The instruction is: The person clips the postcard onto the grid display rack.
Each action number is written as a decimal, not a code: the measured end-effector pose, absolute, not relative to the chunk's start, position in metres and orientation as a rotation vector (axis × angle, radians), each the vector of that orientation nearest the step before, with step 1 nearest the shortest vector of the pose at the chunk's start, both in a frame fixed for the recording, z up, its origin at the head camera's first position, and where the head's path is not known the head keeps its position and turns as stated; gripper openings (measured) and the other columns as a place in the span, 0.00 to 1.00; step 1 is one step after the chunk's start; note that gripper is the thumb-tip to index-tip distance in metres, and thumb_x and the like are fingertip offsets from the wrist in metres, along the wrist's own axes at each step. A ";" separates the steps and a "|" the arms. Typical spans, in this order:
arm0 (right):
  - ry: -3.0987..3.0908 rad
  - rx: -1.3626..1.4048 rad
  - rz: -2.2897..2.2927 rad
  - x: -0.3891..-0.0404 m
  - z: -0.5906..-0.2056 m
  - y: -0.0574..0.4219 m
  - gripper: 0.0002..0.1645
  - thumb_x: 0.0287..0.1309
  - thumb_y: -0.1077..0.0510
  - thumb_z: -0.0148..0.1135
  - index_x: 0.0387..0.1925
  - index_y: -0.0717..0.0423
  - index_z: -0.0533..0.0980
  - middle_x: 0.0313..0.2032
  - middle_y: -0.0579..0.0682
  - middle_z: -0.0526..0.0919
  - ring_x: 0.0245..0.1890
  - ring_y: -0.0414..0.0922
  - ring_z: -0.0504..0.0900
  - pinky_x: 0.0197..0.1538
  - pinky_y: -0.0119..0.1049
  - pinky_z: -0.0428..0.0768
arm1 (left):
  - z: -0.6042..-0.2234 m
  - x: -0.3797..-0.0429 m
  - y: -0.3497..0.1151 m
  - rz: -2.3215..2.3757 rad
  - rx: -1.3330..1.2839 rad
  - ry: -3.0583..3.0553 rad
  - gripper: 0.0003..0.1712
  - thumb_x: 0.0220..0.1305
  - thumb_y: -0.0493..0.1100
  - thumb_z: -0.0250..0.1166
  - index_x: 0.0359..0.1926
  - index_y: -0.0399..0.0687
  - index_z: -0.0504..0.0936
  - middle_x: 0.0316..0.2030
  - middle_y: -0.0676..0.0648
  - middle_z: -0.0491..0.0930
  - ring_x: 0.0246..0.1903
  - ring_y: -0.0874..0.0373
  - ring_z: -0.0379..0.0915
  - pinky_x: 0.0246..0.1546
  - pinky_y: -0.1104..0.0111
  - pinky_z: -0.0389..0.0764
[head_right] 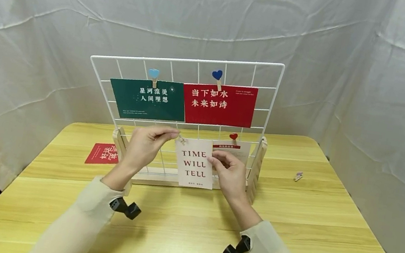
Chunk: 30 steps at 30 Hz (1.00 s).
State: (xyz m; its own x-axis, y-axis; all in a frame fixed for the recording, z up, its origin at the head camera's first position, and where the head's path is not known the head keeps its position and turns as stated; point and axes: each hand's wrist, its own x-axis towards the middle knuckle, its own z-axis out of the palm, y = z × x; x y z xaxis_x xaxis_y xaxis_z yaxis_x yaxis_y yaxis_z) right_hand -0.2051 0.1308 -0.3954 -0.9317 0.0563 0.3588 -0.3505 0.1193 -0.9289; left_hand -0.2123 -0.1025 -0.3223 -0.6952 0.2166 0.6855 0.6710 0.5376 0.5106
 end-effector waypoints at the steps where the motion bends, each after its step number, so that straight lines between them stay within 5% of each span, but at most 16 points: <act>1: -2.097 0.284 1.874 -0.205 -0.395 0.131 0.12 0.57 0.63 0.70 0.42 0.64 0.82 0.40 0.58 0.85 0.34 0.41 0.84 0.40 0.31 0.83 | -0.322 -0.213 -0.102 -1.067 -0.719 -2.212 0.07 0.63 0.37 0.67 0.41 0.43 0.89 0.38 0.48 0.87 0.25 0.62 0.79 0.24 0.74 0.74; 6: -2.133 0.252 1.783 -0.204 -0.396 0.131 0.12 0.57 0.58 0.71 0.42 0.60 0.83 0.39 0.54 0.86 0.33 0.41 0.83 0.37 0.28 0.82 | -0.319 -0.217 -0.099 -1.031 -0.743 -2.175 0.07 0.64 0.36 0.66 0.40 0.45 0.89 0.38 0.49 0.87 0.14 0.61 0.61 0.16 0.70 0.59; 13: -2.178 0.194 1.629 -0.204 -0.399 0.130 0.14 0.57 0.52 0.71 0.42 0.55 0.85 0.36 0.50 0.86 0.31 0.43 0.82 0.31 0.26 0.78 | -0.315 -0.217 -0.091 -0.943 -0.759 -2.136 0.07 0.63 0.36 0.67 0.40 0.43 0.89 0.38 0.48 0.87 0.36 0.60 0.84 0.32 0.73 0.79; 17: -2.165 0.202 1.605 -0.203 -0.399 0.128 0.12 0.57 0.54 0.71 0.41 0.56 0.84 0.35 0.49 0.86 0.31 0.44 0.82 0.32 0.27 0.79 | -0.314 -0.216 -0.085 -0.868 -0.756 -2.150 0.07 0.63 0.38 0.67 0.40 0.44 0.89 0.38 0.49 0.87 0.41 0.57 0.84 0.42 0.69 0.83; 30: -2.065 0.256 1.640 -0.205 -0.404 0.123 0.12 0.56 0.56 0.72 0.40 0.58 0.84 0.37 0.52 0.87 0.33 0.46 0.84 0.35 0.27 0.81 | -0.313 -0.212 -0.075 -0.683 -0.707 -2.244 0.08 0.65 0.40 0.65 0.42 0.47 0.88 0.40 0.50 0.87 0.43 0.57 0.83 0.44 0.67 0.82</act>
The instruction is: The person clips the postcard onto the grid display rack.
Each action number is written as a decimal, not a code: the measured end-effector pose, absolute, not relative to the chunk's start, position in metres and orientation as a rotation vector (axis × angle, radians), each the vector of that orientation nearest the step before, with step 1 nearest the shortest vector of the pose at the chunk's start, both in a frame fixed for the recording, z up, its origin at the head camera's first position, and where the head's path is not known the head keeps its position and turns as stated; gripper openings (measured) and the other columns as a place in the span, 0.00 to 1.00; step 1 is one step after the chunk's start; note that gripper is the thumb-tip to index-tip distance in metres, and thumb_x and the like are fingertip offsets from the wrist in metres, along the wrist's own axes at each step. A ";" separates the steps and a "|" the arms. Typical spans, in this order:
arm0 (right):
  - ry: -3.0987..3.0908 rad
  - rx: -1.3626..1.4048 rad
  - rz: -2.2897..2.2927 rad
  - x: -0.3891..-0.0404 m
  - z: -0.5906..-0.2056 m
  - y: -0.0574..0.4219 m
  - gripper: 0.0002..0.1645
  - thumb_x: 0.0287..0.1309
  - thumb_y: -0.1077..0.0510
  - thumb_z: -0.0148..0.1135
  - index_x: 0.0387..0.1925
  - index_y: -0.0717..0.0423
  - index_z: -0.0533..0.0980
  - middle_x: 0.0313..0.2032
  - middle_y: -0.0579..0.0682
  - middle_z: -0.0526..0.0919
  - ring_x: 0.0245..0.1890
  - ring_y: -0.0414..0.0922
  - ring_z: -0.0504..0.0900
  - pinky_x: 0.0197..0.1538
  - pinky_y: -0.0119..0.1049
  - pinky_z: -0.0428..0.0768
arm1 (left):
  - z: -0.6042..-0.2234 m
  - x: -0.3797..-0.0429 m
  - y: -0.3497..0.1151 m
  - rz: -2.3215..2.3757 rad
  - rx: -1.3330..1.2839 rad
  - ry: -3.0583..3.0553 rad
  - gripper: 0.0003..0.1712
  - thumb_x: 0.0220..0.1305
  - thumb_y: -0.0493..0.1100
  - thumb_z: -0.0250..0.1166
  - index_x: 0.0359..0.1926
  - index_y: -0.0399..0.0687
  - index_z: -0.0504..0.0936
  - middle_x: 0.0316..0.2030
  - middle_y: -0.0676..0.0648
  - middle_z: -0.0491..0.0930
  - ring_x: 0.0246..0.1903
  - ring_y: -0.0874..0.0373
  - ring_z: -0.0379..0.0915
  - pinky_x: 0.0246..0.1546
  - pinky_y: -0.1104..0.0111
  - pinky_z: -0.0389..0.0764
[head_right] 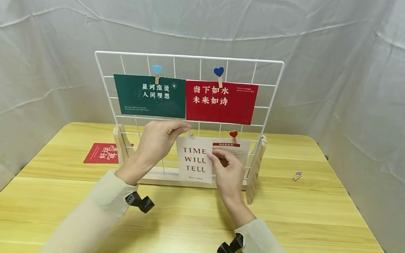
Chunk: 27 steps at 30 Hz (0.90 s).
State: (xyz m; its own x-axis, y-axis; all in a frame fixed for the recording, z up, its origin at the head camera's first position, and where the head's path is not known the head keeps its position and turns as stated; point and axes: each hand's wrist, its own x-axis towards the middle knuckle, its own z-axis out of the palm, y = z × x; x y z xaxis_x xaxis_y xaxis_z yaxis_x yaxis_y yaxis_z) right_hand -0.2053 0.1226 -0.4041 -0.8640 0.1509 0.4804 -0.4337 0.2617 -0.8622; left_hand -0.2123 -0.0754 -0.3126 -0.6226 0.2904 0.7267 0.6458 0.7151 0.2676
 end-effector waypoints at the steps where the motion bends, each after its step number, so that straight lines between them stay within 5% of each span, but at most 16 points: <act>1: -2.059 0.251 1.653 -0.206 -0.405 0.122 0.12 0.56 0.56 0.72 0.40 0.58 0.84 0.37 0.52 0.87 0.33 0.47 0.84 0.35 0.26 0.81 | -0.312 -0.212 -0.074 -0.677 -0.704 -2.258 0.08 0.66 0.39 0.64 0.43 0.47 0.88 0.40 0.49 0.87 0.43 0.57 0.83 0.44 0.67 0.82; 7: -2.083 0.197 1.675 -0.197 -0.392 0.116 0.11 0.58 0.64 0.68 0.42 0.66 0.83 0.40 0.59 0.86 0.36 0.53 0.85 0.37 0.29 0.82 | -0.308 -0.208 -0.067 -0.622 -0.684 -2.310 0.08 0.67 0.37 0.63 0.43 0.46 0.88 0.41 0.48 0.87 0.42 0.55 0.84 0.44 0.67 0.82; 15: -2.023 0.221 1.720 -0.209 -0.407 0.119 0.13 0.57 0.56 0.71 0.42 0.59 0.84 0.40 0.53 0.87 0.36 0.47 0.85 0.38 0.28 0.82 | -0.309 -0.210 -0.060 -0.626 -0.622 -2.335 0.09 0.67 0.35 0.62 0.43 0.46 0.88 0.40 0.47 0.87 0.37 0.54 0.85 0.39 0.69 0.83; 27: -1.908 0.263 1.671 -0.209 -0.409 0.115 0.10 0.55 0.61 0.72 0.38 0.62 0.85 0.36 0.54 0.87 0.30 0.41 0.85 0.35 0.30 0.83 | -0.312 -0.211 -0.055 -0.479 -0.640 -2.361 0.15 0.69 0.30 0.57 0.44 0.49 0.87 0.40 0.49 0.87 0.35 0.56 0.84 0.35 0.66 0.84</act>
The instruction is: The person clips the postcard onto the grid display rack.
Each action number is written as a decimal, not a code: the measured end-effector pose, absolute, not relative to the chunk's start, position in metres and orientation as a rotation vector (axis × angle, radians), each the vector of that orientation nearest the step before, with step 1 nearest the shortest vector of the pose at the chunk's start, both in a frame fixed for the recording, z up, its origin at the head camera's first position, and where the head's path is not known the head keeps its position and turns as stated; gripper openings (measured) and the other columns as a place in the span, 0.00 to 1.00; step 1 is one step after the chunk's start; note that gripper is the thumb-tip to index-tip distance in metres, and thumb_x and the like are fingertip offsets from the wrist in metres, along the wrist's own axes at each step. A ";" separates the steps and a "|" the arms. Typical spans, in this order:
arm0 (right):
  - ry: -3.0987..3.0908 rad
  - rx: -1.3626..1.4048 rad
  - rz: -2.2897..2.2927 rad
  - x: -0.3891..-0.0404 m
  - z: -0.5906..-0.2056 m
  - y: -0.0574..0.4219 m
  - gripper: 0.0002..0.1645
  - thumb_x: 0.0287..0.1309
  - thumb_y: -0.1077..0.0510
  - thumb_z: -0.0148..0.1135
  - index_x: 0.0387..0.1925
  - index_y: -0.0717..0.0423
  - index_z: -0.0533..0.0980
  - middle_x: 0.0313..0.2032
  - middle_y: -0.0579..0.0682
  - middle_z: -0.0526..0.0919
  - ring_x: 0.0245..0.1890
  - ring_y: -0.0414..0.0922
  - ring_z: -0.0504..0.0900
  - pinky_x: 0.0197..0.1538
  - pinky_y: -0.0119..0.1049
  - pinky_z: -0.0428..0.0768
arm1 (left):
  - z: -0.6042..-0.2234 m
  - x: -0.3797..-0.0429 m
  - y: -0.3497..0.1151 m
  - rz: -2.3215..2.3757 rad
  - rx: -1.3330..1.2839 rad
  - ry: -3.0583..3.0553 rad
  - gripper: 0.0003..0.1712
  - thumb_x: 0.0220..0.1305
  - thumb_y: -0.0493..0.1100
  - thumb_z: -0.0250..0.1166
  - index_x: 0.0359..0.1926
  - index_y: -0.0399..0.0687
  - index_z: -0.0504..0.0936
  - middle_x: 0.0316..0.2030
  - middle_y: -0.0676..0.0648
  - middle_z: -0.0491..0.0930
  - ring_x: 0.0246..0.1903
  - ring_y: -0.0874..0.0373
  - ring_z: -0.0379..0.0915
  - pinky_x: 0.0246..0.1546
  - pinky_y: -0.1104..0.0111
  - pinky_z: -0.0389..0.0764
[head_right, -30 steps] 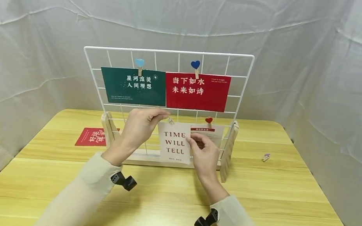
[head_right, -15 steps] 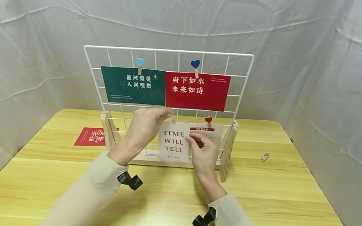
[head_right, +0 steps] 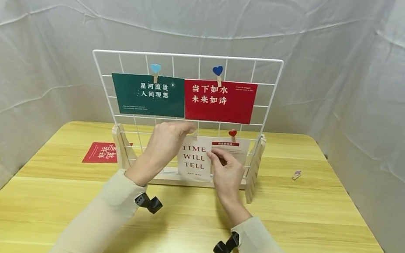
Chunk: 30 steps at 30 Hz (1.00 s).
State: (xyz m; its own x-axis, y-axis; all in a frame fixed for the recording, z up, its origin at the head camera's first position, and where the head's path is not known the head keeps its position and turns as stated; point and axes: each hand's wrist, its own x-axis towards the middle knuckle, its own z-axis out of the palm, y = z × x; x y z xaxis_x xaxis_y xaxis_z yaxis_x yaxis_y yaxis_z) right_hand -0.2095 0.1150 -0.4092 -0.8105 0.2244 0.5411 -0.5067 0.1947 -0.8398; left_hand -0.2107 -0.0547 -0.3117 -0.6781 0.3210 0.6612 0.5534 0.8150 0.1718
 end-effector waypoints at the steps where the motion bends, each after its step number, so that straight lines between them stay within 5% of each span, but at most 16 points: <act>1: -1.906 0.261 1.669 -0.210 -0.409 0.115 0.10 0.55 0.61 0.72 0.38 0.62 0.85 0.35 0.54 0.87 0.30 0.41 0.85 0.34 0.30 0.83 | -0.312 -0.211 -0.055 -0.486 -0.638 -2.362 0.15 0.68 0.30 0.57 0.44 0.49 0.87 0.40 0.49 0.87 0.34 0.56 0.84 0.35 0.66 0.84; 12: -1.865 0.282 1.669 -0.212 -0.410 0.114 0.08 0.54 0.64 0.72 0.37 0.63 0.85 0.34 0.54 0.87 0.29 0.41 0.84 0.34 0.29 0.83 | -0.310 -0.212 -0.054 -0.487 -0.645 -2.361 0.13 0.68 0.30 0.59 0.42 0.48 0.88 0.40 0.49 0.87 0.33 0.57 0.84 0.34 0.68 0.83; 21: -1.881 0.291 1.580 -0.213 -0.412 0.114 0.08 0.54 0.62 0.73 0.36 0.61 0.85 0.34 0.52 0.87 0.30 0.38 0.84 0.34 0.25 0.81 | -0.311 -0.210 -0.055 -0.494 -0.671 -2.368 0.12 0.67 0.30 0.60 0.44 0.47 0.87 0.42 0.49 0.86 0.41 0.56 0.84 0.42 0.66 0.83; 30: -1.850 0.357 1.515 -0.213 -0.409 0.110 0.07 0.53 0.66 0.72 0.36 0.63 0.85 0.34 0.55 0.87 0.31 0.46 0.85 0.34 0.22 0.79 | -0.309 -0.211 -0.057 -0.518 -0.671 -2.376 0.13 0.67 0.29 0.59 0.44 0.46 0.87 0.41 0.48 0.87 0.39 0.55 0.84 0.38 0.67 0.84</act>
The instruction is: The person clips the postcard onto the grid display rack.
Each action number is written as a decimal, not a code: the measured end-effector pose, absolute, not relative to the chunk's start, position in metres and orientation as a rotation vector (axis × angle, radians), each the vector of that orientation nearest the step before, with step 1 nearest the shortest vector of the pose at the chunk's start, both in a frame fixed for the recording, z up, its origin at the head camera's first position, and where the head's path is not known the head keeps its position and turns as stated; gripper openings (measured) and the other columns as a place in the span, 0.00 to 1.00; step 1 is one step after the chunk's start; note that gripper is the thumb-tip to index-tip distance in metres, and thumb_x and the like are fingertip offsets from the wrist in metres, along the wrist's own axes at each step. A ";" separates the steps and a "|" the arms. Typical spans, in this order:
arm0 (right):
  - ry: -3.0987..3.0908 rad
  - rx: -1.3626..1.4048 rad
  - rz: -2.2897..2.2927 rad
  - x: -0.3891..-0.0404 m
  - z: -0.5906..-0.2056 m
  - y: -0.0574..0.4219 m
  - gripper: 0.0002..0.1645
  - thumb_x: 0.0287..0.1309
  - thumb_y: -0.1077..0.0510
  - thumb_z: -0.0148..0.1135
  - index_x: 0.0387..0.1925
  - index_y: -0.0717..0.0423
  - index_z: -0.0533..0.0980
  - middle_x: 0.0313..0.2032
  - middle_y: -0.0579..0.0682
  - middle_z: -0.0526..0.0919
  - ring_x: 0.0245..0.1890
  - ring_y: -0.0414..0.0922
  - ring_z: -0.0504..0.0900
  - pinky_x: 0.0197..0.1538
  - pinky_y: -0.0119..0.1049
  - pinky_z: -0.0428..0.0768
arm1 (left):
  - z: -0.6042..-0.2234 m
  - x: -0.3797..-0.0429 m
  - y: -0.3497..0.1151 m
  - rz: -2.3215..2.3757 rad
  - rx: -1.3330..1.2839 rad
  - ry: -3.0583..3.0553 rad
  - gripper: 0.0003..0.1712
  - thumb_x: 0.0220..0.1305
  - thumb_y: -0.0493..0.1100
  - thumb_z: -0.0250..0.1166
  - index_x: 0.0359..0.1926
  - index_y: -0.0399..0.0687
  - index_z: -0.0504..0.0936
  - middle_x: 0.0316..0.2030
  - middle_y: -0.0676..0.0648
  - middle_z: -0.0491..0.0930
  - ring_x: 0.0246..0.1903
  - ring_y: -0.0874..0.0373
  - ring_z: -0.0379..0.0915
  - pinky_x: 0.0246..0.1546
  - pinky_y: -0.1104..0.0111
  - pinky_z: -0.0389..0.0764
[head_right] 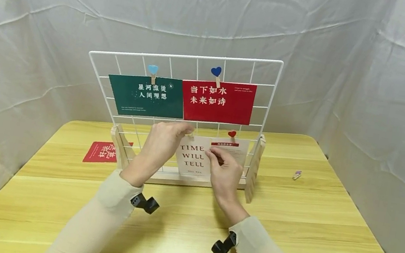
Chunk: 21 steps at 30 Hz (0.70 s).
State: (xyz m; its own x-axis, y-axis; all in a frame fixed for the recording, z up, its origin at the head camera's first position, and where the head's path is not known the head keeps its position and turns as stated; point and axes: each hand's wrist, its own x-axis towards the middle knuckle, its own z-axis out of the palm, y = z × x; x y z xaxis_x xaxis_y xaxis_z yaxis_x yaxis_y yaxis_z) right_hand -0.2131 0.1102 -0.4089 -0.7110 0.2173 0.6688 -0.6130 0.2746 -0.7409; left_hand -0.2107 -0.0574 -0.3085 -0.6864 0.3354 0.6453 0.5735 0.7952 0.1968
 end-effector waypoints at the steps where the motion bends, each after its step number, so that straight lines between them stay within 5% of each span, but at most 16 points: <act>1: -1.849 0.359 1.514 -0.213 -0.408 0.109 0.07 0.53 0.67 0.71 0.36 0.64 0.85 0.34 0.56 0.87 0.30 0.48 0.85 0.34 0.21 0.79 | -0.308 -0.211 -0.058 -0.517 -0.675 -2.377 0.13 0.67 0.29 0.60 0.44 0.45 0.87 0.41 0.48 0.87 0.39 0.55 0.84 0.38 0.66 0.84; 7: -1.868 0.355 1.473 -0.196 -0.386 0.101 0.06 0.52 0.72 0.70 0.34 0.71 0.83 0.32 0.62 0.86 0.28 0.57 0.84 0.33 0.22 0.79 | -0.306 -0.209 -0.059 -0.495 -0.679 -2.385 0.11 0.67 0.31 0.61 0.45 0.44 0.86 0.41 0.47 0.86 0.37 0.54 0.85 0.36 0.66 0.84; 21: -1.933 0.315 1.415 -0.212 -0.407 0.109 0.08 0.54 0.58 0.73 0.34 0.58 0.85 0.31 0.48 0.87 0.27 0.43 0.84 0.31 0.22 0.77 | -0.308 -0.208 -0.062 -0.435 -0.717 -2.337 0.10 0.68 0.33 0.60 0.45 0.44 0.85 0.41 0.47 0.87 0.38 0.55 0.84 0.36 0.66 0.84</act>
State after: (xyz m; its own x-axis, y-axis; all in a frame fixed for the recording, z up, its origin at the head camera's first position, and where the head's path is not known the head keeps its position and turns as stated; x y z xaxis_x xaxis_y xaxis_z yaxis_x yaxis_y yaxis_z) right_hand -0.2116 0.1095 -0.4070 -0.7186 0.2062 0.6642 -0.5708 0.3708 -0.7326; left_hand -0.2084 -0.0617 -0.3084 -0.6417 0.3799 0.6663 0.5942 0.7955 0.1187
